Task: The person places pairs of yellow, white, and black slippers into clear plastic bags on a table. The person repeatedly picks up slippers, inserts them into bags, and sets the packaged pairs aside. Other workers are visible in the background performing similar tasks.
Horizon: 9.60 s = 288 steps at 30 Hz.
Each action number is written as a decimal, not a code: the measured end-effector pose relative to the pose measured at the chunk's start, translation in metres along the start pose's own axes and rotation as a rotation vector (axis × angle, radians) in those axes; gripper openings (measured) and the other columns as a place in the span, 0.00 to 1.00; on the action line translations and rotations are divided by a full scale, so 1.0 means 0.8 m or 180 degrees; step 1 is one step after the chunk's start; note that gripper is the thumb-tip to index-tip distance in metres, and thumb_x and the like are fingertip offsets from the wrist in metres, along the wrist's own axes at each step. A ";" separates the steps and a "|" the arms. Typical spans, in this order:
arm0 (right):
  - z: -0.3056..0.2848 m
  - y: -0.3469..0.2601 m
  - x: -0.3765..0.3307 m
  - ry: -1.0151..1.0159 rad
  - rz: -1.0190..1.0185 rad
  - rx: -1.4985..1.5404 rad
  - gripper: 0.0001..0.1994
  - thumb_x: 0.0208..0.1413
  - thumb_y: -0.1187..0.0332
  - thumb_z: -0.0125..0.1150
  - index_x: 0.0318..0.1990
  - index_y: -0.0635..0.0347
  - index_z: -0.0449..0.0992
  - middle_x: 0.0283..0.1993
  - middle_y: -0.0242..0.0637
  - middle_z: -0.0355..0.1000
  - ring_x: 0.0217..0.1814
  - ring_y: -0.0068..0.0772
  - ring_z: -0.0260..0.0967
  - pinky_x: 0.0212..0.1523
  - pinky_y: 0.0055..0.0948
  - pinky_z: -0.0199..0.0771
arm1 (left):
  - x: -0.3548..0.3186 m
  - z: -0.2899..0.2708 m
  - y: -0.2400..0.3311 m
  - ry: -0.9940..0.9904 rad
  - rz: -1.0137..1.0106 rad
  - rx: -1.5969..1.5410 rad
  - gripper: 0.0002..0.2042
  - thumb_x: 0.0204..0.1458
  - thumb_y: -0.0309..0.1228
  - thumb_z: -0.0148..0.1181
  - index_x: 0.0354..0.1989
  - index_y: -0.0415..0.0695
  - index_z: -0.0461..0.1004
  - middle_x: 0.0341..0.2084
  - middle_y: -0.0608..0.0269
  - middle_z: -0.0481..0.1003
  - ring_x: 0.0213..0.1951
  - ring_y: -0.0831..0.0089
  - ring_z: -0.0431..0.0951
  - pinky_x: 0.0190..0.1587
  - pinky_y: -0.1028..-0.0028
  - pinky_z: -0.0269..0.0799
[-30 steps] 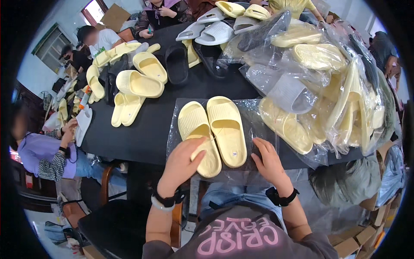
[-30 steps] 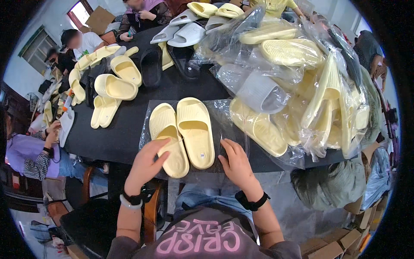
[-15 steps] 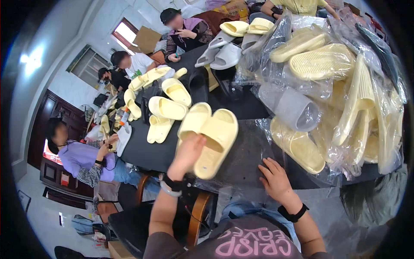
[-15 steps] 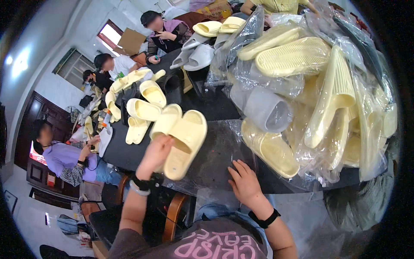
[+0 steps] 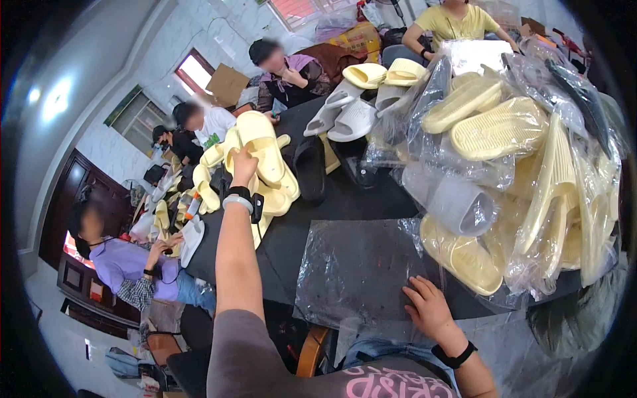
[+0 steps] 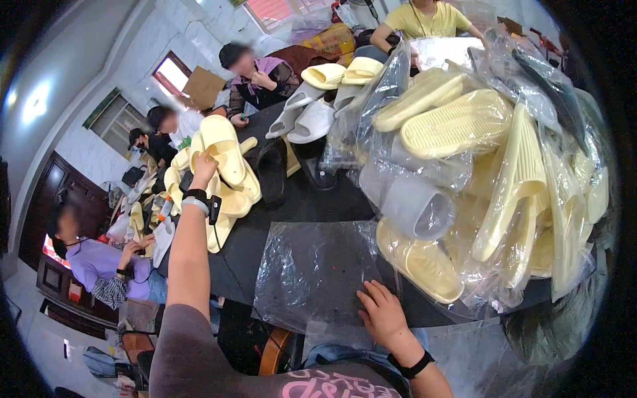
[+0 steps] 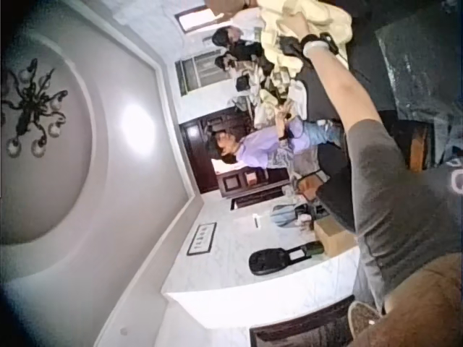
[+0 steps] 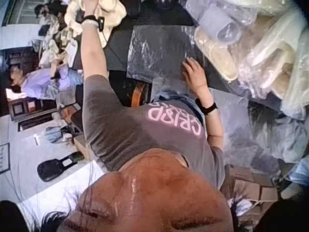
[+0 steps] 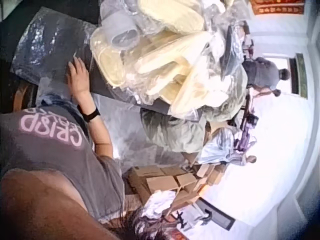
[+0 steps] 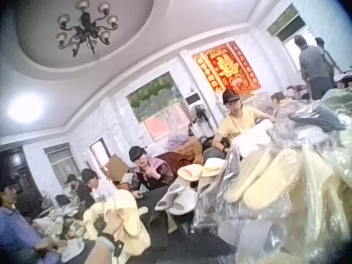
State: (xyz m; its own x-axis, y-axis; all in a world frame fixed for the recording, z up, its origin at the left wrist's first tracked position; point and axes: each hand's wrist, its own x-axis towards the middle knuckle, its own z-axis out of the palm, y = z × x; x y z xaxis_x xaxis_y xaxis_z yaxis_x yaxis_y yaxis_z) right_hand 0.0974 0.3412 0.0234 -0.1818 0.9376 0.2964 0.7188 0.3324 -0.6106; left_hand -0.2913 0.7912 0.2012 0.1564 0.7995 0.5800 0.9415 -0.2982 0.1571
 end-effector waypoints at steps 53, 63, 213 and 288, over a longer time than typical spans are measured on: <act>-0.152 -0.022 0.032 0.3258 0.0534 0.1389 0.03 0.65 0.74 0.52 0.43 0.61 0.69 0.36 0.22 0.63 0.32 0.11 0.54 0.33 0.14 0.55 | -0.429 -0.010 0.084 -0.1651 -0.0005 -0.0344 0.22 0.63 0.41 0.47 0.66 0.59 0.65 0.70 0.63 0.56 0.72 0.60 0.50 0.72 0.52 0.35; -0.023 -0.139 0.056 0.1763 -0.1641 0.0722 0.13 0.43 0.80 0.61 0.39 0.58 0.75 0.32 0.35 0.69 0.33 0.37 0.66 0.35 0.34 0.65 | -0.446 0.009 0.061 -0.1268 0.0336 -0.0073 0.25 0.59 0.47 0.50 0.65 0.57 0.66 0.69 0.60 0.58 0.71 0.60 0.51 0.71 0.51 0.36; 0.055 -0.058 0.064 0.0374 -0.0128 -0.1061 0.24 0.49 0.70 0.56 0.57 0.51 0.73 0.53 0.35 0.68 0.53 0.39 0.66 0.44 0.40 0.67 | -0.516 -0.082 0.053 -0.2108 -0.2414 -0.2613 0.09 0.55 0.28 0.65 0.38 0.38 0.72 0.28 0.68 0.74 0.32 0.81 0.72 0.35 0.81 0.67; -0.013 -0.023 0.013 0.0745 0.0241 -0.0337 0.17 0.52 0.76 0.59 0.50 0.56 0.73 0.44 0.37 0.75 0.49 0.37 0.72 0.50 0.36 0.68 | -0.380 -0.118 0.245 -0.2205 0.0877 -0.1965 0.19 0.57 0.32 0.60 0.56 0.42 0.70 0.45 0.51 0.73 0.47 0.57 0.75 0.51 0.65 0.71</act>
State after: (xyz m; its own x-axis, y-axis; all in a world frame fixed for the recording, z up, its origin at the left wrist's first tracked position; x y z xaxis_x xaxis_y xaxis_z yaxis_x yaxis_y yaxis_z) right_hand 0.0891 0.3436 0.0457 0.0265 0.9061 0.4222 0.7928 0.2382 -0.5610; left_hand -0.1824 0.4406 0.1314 0.6755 0.7318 0.0905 0.5538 -0.5845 0.5930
